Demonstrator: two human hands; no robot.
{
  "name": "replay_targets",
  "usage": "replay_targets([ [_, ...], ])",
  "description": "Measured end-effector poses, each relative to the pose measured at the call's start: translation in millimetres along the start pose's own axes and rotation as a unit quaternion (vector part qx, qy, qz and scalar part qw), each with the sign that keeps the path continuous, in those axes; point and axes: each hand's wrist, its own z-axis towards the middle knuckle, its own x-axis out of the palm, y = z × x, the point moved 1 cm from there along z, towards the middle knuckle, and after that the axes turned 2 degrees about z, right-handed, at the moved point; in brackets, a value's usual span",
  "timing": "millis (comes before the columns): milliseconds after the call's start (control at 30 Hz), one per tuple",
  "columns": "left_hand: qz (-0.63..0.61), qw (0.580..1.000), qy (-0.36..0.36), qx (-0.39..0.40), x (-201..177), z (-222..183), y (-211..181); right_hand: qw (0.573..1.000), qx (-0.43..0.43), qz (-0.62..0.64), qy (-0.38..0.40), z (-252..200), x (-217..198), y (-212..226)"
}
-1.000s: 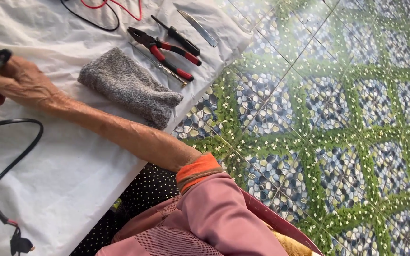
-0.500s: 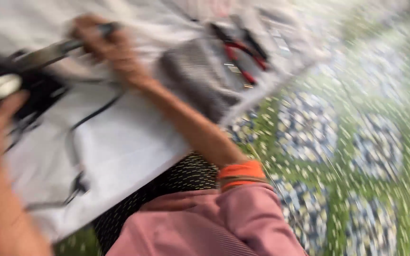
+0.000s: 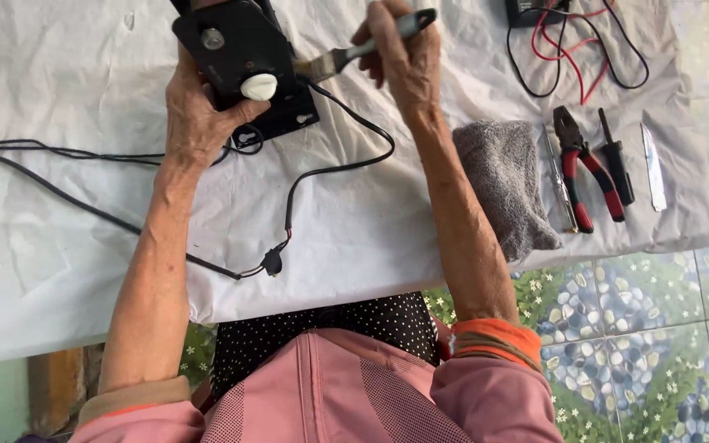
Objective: The person uses a brush to clean the exterior of a small black electronic device with a white knob. They repeatedly brush different sides and edges of the device while holding it with the other hand. The device remains on a white cloth-covered table throughout the clip.
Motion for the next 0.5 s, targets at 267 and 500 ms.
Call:
replay_targets([
  [267,-0.022,0.999,0.018,-0.031,-2,1,-9,0.998,0.044,-0.014,0.036,-1,25,38],
  [500,-0.007,0.999,0.015,-0.046,-2,0,-11,0.992,-0.057,-0.101,0.057,-8,33,39],
])
